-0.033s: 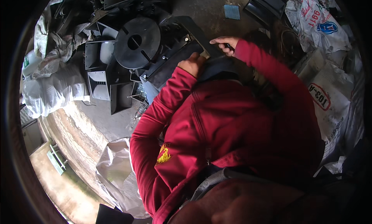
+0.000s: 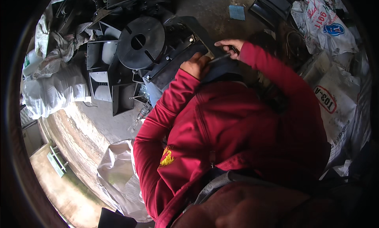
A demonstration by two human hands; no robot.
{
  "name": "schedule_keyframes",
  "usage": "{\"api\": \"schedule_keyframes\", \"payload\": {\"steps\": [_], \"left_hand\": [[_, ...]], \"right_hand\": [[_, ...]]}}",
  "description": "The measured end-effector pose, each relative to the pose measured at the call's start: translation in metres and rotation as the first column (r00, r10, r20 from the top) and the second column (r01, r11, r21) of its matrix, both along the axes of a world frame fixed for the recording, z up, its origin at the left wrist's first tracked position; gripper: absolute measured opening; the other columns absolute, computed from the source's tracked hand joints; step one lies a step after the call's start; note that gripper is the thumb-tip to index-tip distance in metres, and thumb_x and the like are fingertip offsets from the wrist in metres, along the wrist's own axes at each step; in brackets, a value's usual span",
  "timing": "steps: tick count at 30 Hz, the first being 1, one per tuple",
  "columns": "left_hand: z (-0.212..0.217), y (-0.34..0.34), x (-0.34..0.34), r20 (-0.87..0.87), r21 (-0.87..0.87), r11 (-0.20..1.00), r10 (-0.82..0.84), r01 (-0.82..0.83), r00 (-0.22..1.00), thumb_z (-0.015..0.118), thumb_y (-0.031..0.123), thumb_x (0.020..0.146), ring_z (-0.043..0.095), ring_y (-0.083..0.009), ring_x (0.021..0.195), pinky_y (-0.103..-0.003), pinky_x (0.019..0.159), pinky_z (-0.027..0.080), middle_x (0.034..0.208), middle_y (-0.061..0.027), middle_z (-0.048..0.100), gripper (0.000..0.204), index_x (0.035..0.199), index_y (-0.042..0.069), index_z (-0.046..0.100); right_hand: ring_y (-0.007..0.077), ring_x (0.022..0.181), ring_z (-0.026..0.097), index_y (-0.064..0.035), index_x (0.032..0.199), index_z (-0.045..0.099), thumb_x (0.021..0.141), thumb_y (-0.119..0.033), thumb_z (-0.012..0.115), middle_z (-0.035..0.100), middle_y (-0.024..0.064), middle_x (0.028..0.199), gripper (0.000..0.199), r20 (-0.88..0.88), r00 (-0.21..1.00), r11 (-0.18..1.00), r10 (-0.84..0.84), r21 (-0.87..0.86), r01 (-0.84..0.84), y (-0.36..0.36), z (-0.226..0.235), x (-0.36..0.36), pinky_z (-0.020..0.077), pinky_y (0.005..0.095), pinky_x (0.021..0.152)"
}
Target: The person uses a wrench to tighten bolts on a metal assembly with a circular disc. They repeatedly adjust the position of the assembly and re-tighten the fasteners.
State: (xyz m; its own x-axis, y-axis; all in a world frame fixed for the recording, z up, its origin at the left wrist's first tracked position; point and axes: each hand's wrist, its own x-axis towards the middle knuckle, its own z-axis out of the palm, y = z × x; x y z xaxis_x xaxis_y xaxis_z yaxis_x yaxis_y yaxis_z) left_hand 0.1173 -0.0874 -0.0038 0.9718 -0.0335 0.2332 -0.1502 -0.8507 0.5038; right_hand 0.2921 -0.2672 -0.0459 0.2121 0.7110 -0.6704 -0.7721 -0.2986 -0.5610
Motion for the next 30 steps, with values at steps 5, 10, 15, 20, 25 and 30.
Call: {"api": "schedule_keyframes", "payload": {"steps": [5, 10, 15, 20, 25, 30], "left_hand": [[0.029, -0.014, 0.001, 0.11, -0.244, 0.969, 0.073, -0.044, 0.991, 0.073, 0.011, 0.073, 0.063, -0.027, 0.066, -0.034, 0.058, 0.05, 0.076, -0.0087, 0.058, 0.017, 0.088, 0.006, 0.067], [0.033, 0.021, -0.014, 0.08, -0.337, 0.93, 0.186, -0.149, 0.979, 0.07, 0.014, 0.077, 0.065, -0.024, 0.07, -0.031, 0.061, 0.052, 0.08, -0.0079, 0.062, 0.017, 0.093, 0.007, 0.069], [0.067, 0.043, -0.069, 0.169, -0.481, 0.866, 0.246, -0.138, 0.954, 0.068, 0.005, 0.079, 0.056, -0.0171, 0.06, -0.027, 0.058, 0.044, 0.069, -0.0079, 0.057, 0.016, 0.094, 0.0, 0.067], [0.017, 0.063, -0.14, -0.17, -0.173, 0.914, 0.34, -0.368, 0.925, 0.063, 0.014, 0.082, 0.063, -0.0291, 0.064, -0.035, 0.061, 0.051, 0.077, -0.0126, 0.063, 0.019, 0.098, 0.004, 0.067], [0.006, 0.03, -0.119, -0.037, -0.007, 0.988, 0.156, -0.156, 0.987, 0.062, 0.031, 0.084, 0.061, -0.03, 0.083, -0.041, 0.067, 0.052, 0.094, -0.0089, 0.066, 0.027, 0.105, 0.015, 0.067], [0.069, 0.122, -0.131, -0.057, -0.554, 0.736, 0.432, -0.388, 0.9, 0.062, 0.016, 0.088, 0.063, -0.0142, 0.077, -0.029, 0.069, 0.05, 0.082, -0.0086, 0.068, 0.018, 0.097, 0.001, 0.068]], "right_hand": [[0.0177, 0.085, 0.064, -0.0044, 0.115, 0.058, 0.094, -0.034, 0.049, 0.065, 0.006, 0.099, 0.037, -0.374, 0.917, 0.97, -0.137, 0.138, 0.201, 0.022, 0.045, -0.057, 0.0547, 0.0287, 0.071], [0.0259, 0.105, 0.06, -0.0005, 0.119, 0.05, 0.098, -0.027, 0.034, 0.058, 0.0115, 0.113, 0.037, -0.255, 0.947, 0.957, -0.197, 0.157, 0.242, 0.053, 0.056, -0.086, 0.0499, 0.0451, 0.094], [0.0167, 0.095, 0.06, -0.0009, 0.118, 0.054, 0.096, -0.027, 0.049, 0.061, 0.0054, 0.105, 0.035, -0.308, 0.95, 0.939, -0.061, 0.304, 0.159, 0.07, 0.057, -0.094, 0.0526, 0.0327, 0.082], [0.0014, 0.053, 0.038, -0.0018, 0.127, 0.048, 0.091, -0.028, 0.061, 0.041, -0.008, 0.065, 0.046, -0.302, 0.953, 0.983, -0.001, 0.176, 0.056, 0.078, 0.042, -0.094, 0.0343, 0.0161, 0.046], [0.0009, 0.041, 0.028, 0.0012, 0.126, 0.045, 0.088, -0.04, 0.064, 0.03, -0.009, 0.054, 0.059, -0.172, 0.985, 0.991, -0.012, 0.126, 0.034, 0.113, 0.045, -0.101, 0.0245, 0.0175, 0.037], [0.0016, 0.04, 0.028, 0.0019, 0.11, 0.05, 0.088, -0.042, 0.063, 0.03, -0.0085, 0.053, 0.051, 0.035, 0.99, 0.988, -0.136, 0.075, 0.133, 0.118, 0.058, -0.112, 0.0222, 0.0186, 0.035]]}}
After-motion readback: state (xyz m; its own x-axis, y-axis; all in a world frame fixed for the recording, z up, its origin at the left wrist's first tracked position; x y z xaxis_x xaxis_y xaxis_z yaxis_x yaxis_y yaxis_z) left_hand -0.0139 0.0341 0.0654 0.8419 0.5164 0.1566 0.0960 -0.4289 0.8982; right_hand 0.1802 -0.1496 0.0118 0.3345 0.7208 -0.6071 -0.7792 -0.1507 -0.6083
